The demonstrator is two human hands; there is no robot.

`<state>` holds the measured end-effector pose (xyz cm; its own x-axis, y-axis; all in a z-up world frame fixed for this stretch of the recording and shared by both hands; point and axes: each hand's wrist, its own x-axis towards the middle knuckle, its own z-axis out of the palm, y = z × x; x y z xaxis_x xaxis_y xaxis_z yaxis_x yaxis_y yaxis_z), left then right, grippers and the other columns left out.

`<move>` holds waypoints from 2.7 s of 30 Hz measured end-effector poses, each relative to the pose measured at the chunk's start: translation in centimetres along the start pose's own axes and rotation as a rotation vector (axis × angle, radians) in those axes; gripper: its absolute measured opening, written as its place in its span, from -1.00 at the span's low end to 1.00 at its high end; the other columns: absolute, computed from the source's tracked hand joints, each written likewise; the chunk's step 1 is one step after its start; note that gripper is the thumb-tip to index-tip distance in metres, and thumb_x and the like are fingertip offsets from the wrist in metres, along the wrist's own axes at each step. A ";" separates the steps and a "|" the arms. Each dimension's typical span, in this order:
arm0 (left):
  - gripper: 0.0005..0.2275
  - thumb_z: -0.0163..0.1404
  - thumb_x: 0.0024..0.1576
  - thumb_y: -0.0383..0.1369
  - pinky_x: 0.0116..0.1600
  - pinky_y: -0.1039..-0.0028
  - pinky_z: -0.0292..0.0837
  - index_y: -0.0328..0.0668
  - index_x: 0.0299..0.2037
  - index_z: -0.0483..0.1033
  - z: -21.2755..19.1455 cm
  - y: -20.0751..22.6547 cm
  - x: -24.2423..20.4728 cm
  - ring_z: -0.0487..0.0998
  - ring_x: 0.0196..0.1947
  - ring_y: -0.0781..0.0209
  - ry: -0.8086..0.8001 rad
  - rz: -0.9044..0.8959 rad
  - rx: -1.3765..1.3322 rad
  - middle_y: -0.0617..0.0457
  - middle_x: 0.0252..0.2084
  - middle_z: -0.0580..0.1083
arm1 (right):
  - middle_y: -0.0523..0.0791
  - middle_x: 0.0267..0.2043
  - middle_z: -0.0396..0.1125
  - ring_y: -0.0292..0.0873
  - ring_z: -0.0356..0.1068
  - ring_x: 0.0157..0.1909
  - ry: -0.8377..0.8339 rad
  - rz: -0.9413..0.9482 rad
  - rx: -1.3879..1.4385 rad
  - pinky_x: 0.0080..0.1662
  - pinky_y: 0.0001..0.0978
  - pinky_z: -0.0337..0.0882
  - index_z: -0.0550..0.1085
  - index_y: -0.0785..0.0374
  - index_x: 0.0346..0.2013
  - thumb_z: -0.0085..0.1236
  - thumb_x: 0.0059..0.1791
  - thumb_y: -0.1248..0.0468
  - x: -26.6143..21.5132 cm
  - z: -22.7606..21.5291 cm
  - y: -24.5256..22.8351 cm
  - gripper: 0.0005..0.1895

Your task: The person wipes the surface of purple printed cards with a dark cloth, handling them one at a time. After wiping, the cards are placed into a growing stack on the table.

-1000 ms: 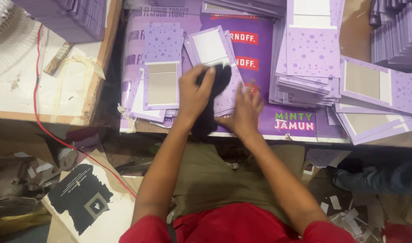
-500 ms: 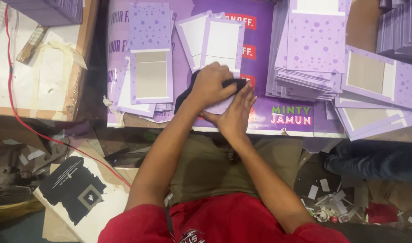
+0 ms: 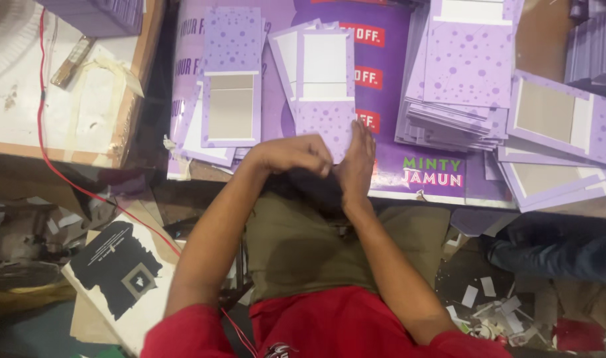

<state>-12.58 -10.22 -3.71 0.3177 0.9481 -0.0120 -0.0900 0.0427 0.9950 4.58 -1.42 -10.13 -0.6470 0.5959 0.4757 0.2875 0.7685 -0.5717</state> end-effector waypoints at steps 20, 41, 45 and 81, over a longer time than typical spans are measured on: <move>-0.80 0.07 -0.22 -0.35 -0.30 0.28 0.15 -0.32 -0.70 0.35 0.4 -2.9 0.9 0.35 -0.51 0.08 0.297 0.071 0.440 -0.10 -0.64 0.34 | 0.15 0.14 0.42 0.04 0.46 0.21 -0.066 0.419 0.519 0.17 -0.22 0.52 0.29 0.45 0.18 0.68 -0.47 0.34 0.8 -2.5 2.9 0.03; -0.27 0.21 0.00 0.05 -0.04 -0.01 0.39 -0.38 0.16 0.19 7.2 2.9 1.7 0.63 -0.29 -0.26 1.177 -0.825 0.866 -0.26 -0.38 0.58 | 0.27 0.55 -0.28 0.47 -0.32 0.51 -0.360 0.526 -0.350 0.34 0.49 -0.19 -0.24 0.39 0.49 0.61 -0.31 -0.20 19.6 -15.1 3.1 0.50; -0.33 0.21 0.01 0.03 -0.03 0.01 0.40 -0.31 0.13 0.22 6.6 2.4 1.2 0.64 -0.27 -0.24 1.121 -0.812 0.797 -0.23 -0.37 0.59 | 0.15 0.57 -0.14 0.33 -0.17 0.55 -0.405 0.629 -0.334 0.43 0.28 -0.02 -0.14 0.27 0.51 0.57 -0.35 -0.09 19.9 -15.6 2.8 0.40; -0.60 0.17 0.12 -0.07 -0.17 0.12 0.30 -0.23 -0.08 0.42 8.7 3.9 0.8 0.58 -0.45 -0.17 1.308 -0.646 0.901 -0.11 -0.52 0.56 | 0.28 0.29 0.15 0.26 0.30 0.20 -0.584 0.587 1.014 0.06 0.12 0.42 0.13 0.34 0.52 0.14 -0.02 -0.12 16.2 -30.8 0.2 -0.05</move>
<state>-4.53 -12.06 1.05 -0.8795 0.4757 -0.0144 0.3972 0.7503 0.5285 15.93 15.62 18.09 -0.8902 0.3949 -0.2272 0.1395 -0.2385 -0.9611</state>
